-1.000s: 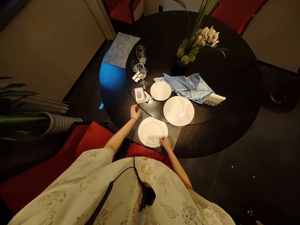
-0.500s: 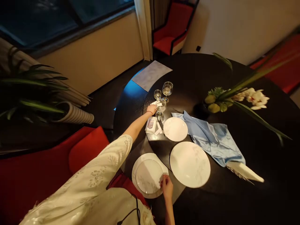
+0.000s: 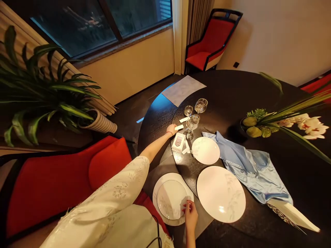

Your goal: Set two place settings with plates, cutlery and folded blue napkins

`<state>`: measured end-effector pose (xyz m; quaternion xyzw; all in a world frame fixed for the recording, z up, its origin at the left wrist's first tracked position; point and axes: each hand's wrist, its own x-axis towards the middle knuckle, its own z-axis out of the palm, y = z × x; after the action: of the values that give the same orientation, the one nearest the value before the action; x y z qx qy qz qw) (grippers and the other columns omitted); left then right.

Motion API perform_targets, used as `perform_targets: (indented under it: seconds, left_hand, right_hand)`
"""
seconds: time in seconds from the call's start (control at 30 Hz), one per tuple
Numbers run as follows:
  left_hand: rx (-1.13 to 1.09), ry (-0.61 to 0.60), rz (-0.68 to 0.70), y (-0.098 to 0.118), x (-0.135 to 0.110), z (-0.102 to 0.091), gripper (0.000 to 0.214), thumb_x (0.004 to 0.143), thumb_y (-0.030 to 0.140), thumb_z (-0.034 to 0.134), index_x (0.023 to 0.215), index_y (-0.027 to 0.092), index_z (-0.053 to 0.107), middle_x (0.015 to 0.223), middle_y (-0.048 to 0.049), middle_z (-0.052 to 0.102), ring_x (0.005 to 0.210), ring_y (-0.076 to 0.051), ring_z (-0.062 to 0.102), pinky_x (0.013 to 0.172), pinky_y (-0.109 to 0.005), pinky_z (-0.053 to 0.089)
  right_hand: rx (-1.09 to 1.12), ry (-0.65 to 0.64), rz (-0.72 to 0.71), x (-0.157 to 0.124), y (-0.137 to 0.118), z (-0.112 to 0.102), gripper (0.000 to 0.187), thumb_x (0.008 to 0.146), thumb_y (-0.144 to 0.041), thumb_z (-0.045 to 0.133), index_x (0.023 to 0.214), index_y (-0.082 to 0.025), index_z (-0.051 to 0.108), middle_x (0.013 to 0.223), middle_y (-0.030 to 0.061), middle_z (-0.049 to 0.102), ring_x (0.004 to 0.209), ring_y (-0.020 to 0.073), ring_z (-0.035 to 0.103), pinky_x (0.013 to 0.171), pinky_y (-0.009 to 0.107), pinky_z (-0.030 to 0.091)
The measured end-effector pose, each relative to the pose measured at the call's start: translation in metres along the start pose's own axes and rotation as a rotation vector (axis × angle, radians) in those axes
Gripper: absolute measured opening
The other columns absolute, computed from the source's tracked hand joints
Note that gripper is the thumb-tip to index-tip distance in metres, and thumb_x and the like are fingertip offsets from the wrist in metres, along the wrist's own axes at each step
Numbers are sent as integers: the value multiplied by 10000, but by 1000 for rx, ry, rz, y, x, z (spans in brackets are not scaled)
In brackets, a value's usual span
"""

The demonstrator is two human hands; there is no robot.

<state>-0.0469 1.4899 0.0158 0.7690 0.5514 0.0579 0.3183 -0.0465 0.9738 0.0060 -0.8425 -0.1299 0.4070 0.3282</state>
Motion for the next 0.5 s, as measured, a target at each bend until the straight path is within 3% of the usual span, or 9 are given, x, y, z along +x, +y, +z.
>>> perform_targets:
  seconds: [0.1, 0.2, 0.37, 0.43, 0.5]
  left_hand:
    - [-305, 58, -112, -38, -59, -13, 244, 790, 256, 813, 1015, 163, 800, 1072, -106, 778, 992, -225, 714, 904, -310, 530]
    - [-558, 44, -133, -74, -150, -2, 381, 662, 334, 882, 966, 119, 802, 959, -97, 787, 891, -219, 721, 855, -319, 546]
    - [-693, -371, 55, -105, -310, 55, 422, 488, 473, 870, 811, 207, 815, 879, -69, 791, 892, -293, 734, 903, -424, 551]
    - [-696, -499, 136, -105, -352, 75, 372, 447, 513, 849, 732, 280, 799, 859, -44, 792, 928, -328, 741, 932, -461, 537]
    - [-683, -532, 167, -100, -377, 88, 321, 421, 535, 825, 666, 335, 769, 818, -33, 779, 945, -355, 745, 938, -495, 527]
  right_hand:
    - [58, -23, -13, -3, -5, 5, 668, 663, -882, 483, 881, -266, 625, 731, 75, 732, 571, 277, 709, 621, 422, 615]
    - [189, -80, 3, -7, -20, 15, 768, 559, -900, 620, 912, -218, 644, 718, 47, 727, 524, 231, 675, 569, 373, 587]
    - [496, -283, 135, -17, -48, 34, 856, 494, -861, 740, 1048, -223, 602, 863, 43, 764, 641, 223, 721, 521, 311, 563]
    - [518, -334, 150, -22, -47, 37, 796, 467, -825, 779, 952, -218, 602, 820, 37, 752, 613, 199, 695, 528, 312, 575]
    - [479, -357, 156, -27, -37, 35, 734, 426, -772, 822, 837, -213, 582, 713, 19, 714, 544, 165, 640, 527, 306, 578]
